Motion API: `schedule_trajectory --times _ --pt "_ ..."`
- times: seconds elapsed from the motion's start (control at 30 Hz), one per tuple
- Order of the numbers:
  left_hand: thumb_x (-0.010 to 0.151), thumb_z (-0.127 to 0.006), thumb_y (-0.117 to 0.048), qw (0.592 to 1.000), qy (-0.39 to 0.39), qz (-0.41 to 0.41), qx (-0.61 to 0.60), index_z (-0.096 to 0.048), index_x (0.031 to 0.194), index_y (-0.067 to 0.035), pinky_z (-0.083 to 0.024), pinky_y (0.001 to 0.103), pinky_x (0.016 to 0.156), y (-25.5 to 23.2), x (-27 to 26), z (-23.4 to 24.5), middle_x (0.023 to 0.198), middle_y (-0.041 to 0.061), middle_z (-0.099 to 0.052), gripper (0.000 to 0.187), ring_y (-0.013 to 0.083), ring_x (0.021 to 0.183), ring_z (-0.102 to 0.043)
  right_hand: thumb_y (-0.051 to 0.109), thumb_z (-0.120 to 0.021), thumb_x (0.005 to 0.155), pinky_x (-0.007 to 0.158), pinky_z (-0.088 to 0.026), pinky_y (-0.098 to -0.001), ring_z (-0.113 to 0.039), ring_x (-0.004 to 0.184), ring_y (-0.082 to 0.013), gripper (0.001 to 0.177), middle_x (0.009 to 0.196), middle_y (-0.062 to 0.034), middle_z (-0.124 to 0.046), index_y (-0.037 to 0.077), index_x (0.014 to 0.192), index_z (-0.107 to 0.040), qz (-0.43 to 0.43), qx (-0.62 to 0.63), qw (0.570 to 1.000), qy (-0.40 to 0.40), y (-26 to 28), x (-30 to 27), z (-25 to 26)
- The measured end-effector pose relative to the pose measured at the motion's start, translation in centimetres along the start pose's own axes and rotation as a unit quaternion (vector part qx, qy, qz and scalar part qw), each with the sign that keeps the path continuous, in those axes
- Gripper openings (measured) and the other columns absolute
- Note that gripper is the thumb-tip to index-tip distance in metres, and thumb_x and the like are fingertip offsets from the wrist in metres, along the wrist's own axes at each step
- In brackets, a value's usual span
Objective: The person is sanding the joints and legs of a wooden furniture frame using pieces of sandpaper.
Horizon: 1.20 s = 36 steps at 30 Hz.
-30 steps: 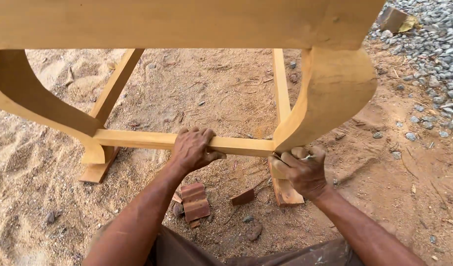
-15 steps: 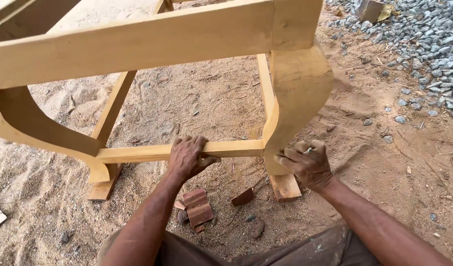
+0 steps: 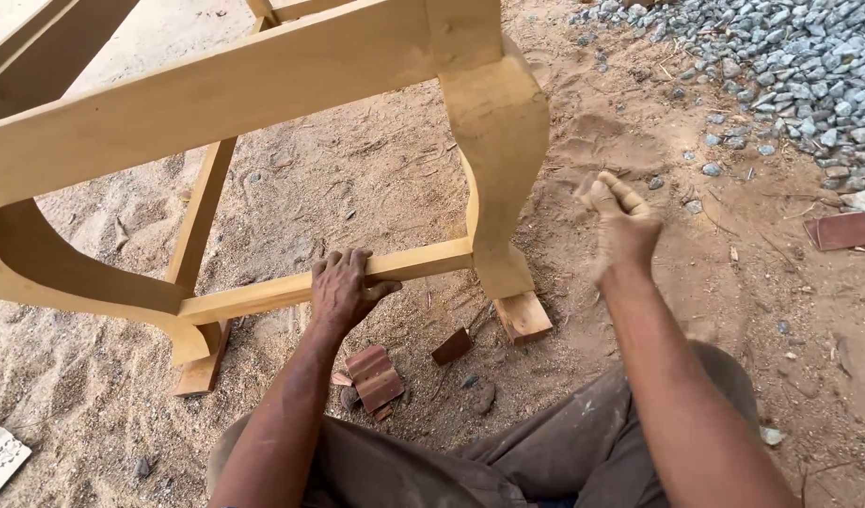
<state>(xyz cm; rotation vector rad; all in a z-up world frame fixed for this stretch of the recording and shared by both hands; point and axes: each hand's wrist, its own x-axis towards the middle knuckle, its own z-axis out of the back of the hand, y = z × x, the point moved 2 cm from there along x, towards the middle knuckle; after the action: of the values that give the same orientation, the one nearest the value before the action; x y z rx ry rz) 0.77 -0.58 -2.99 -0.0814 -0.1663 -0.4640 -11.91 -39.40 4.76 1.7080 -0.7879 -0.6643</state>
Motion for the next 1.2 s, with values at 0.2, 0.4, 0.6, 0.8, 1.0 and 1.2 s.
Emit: schedule_trajectory --times 0.2,0.4,0.6,0.8,1.0,1.2 --pt "0.076 -0.055 -0.089 0.998 -0.045 -0.003 0.038 -0.044 0.146 -0.001 -0.026 0.055 0.116 -1.4 -0.8 0.0 0.133 0.016 -0.056 0.113 0.0304 0.122 -0.051 0.004 -0.071 0.089 0.105 -0.055 -0.0355 -0.073 0.09 -0.0157 0.074 0.113 -0.013 -0.073 0.017 0.151 -0.032 -0.095 0.065 0.993 0.021 -6.4 -5.6 -0.2" --pt "0.083 -0.052 -0.089 0.99 -0.136 -0.035 0.006 -0.026 0.157 -0.002 -0.013 0.054 0.124 -4.9 -0.9 -0.9 0.155 0.024 -0.042 0.118 0.038 0.147 -0.033 0.012 -0.071 0.093 0.074 -0.062 -0.0316 -0.071 0.088 -0.0118 0.021 0.108 -0.0028 -0.075 0.012 0.113 -0.077 0.02 -0.235 0.967 0.099 -7.3 -4.7 0.4" --pt "0.065 -0.06 -0.092 0.978 -0.181 0.041 -0.097 -0.022 0.152 0.0 -0.004 0.059 0.123 -16.3 0.9 2.8 0.154 0.024 -0.035 0.132 0.0368 0.148 -0.027 0.021 -0.076 0.093 0.058 -0.056 -0.0324 -0.069 0.07 -0.0134 0.013 0.086 -0.0002 -0.077 0.014 0.103 -0.075 0.046 -0.325 0.906 0.266 -1.1 -2.5 -2.0" --pt "0.072 -0.074 -0.079 0.961 -0.223 0.024 -0.162 -0.021 0.159 -0.003 -0.003 0.06 0.128 -18.5 4.9 1.0 0.158 0.025 -0.036 0.127 0.0367 0.15 -0.03 0.019 -0.084 0.085 0.067 -0.059 -0.0237 -0.07 0.076 -0.0058 0.018 0.084 0.0001 -0.077 0.008 0.093 -0.071 0.162 -0.206 0.913 0.311 -3.2 0.6 -1.9" --pt "0.072 -0.084 -0.066 0.957 -0.24 -0.015 -0.166 -0.019 0.16 -0.009 0.002 0.064 0.131 -19.1 5.3 -0.1 0.162 0.015 -0.038 0.123 0.0324 0.158 -0.028 0.019 -0.082 0.085 0.076 -0.06 -0.0289 -0.069 0.086 -0.0128 0.023 0.097 -0.0026 -0.075 0.01 0.1 -0.067 0.087 -0.25 0.899 0.35 -4.7 2.7 -1.5" --pt "0.068 -0.091 -0.057 0.964 -0.233 0.001 -0.131 -0.007 0.159 -0.007 0.014 0.071 0.121 -20.7 3.9 -1.2 0.17 0.019 -0.012 0.133 0.0378 0.158 -0.001 0.018 -0.077 0.086 0.081 -0.061 -0.0315 -0.067 0.091 -0.0093 0.019 0.101 -0.0004 -0.072 0.013 0.1 -0.065 0.002 -0.381 0.841 0.385 -5.6 2.3 -2.0"
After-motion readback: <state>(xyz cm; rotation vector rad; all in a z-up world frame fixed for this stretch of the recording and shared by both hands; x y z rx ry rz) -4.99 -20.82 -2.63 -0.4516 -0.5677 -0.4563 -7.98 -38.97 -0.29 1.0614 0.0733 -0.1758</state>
